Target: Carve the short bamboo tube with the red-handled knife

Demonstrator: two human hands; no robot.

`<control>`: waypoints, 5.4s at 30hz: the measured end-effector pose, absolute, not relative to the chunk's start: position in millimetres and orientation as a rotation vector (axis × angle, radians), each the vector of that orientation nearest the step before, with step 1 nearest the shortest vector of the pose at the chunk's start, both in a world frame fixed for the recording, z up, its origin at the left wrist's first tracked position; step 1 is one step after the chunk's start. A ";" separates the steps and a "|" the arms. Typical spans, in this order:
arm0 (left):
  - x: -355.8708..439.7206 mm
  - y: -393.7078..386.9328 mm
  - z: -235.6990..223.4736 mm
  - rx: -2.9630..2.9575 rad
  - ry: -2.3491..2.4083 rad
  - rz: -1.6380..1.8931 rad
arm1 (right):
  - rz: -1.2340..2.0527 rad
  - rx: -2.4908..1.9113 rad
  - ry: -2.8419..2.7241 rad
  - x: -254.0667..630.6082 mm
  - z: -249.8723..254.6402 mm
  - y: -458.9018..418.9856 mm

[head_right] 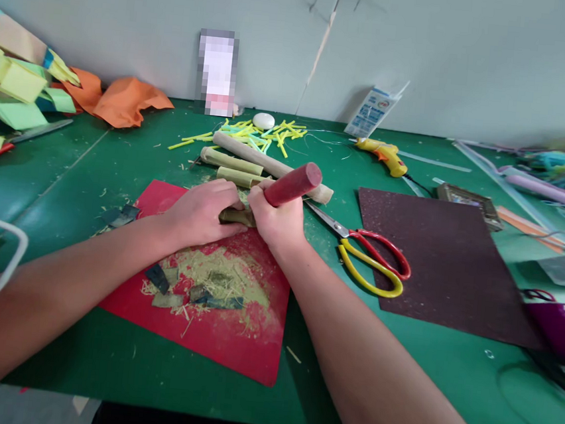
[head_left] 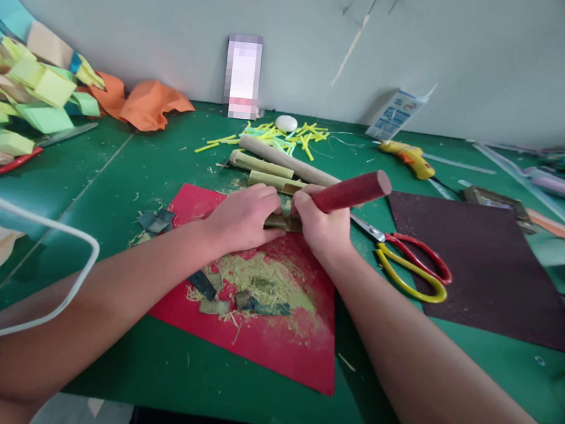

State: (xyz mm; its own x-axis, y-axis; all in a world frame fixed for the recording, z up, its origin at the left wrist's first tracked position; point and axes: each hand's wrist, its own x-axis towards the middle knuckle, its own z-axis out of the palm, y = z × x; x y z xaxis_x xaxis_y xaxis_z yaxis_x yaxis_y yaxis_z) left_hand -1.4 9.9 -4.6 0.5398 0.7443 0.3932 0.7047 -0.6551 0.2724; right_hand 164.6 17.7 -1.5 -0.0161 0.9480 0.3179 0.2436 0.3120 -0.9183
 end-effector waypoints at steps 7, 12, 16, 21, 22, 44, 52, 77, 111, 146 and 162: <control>-2.1 10.1 -3.8 2.651 1.266 0.743 | 0.829 -1.140 -1.517 163.3 0.4 17.7; -3.2 11.4 -2.1 2.713 1.206 0.690 | 0.834 -1.126 -1.584 163.4 3.8 16.0; -4.0 12.8 -1.7 2.691 1.207 0.677 | 0.916 -1.157 -1.599 164.6 6.3 13.8; -4.7 13.1 -2.1 2.661 1.226 0.726 | 0.871 -1.177 -1.465 162.1 4.3 14.5; -4.7 13.0 -2.4 2.657 1.229 0.731 | 0.861 -1.178 -1.467 161.3 3.8 15.0; -6.8 17.7 -1.9 2.648 1.198 0.731 | 0.886 -1.179 -1.440 163.0 1.4 15.4; -7.0 17.2 -4.2 2.640 1.210 0.768 | 0.844 -1.206 -1.478 160.7 4.1 16.9; -6.1 14.6 -2.8 2.702 1.331 0.696 | 0.722 -1.184 -1.385 170.8 7.2 20.9; -7.8 14.8 -3.9 2.671 1.429 0.679 | 0.697 -1.196 -1.352 175.9 10.1 8.7; 4.8 -0.5 11.1 2.408 1.701 0.590 | 0.549 -1.414 -1.365 165.5 1.1 2.2; 2.7 0.6 3.7 2.488 1.651 0.660 | 0.584 -1.309 -1.485 164.0 3.4 -1.3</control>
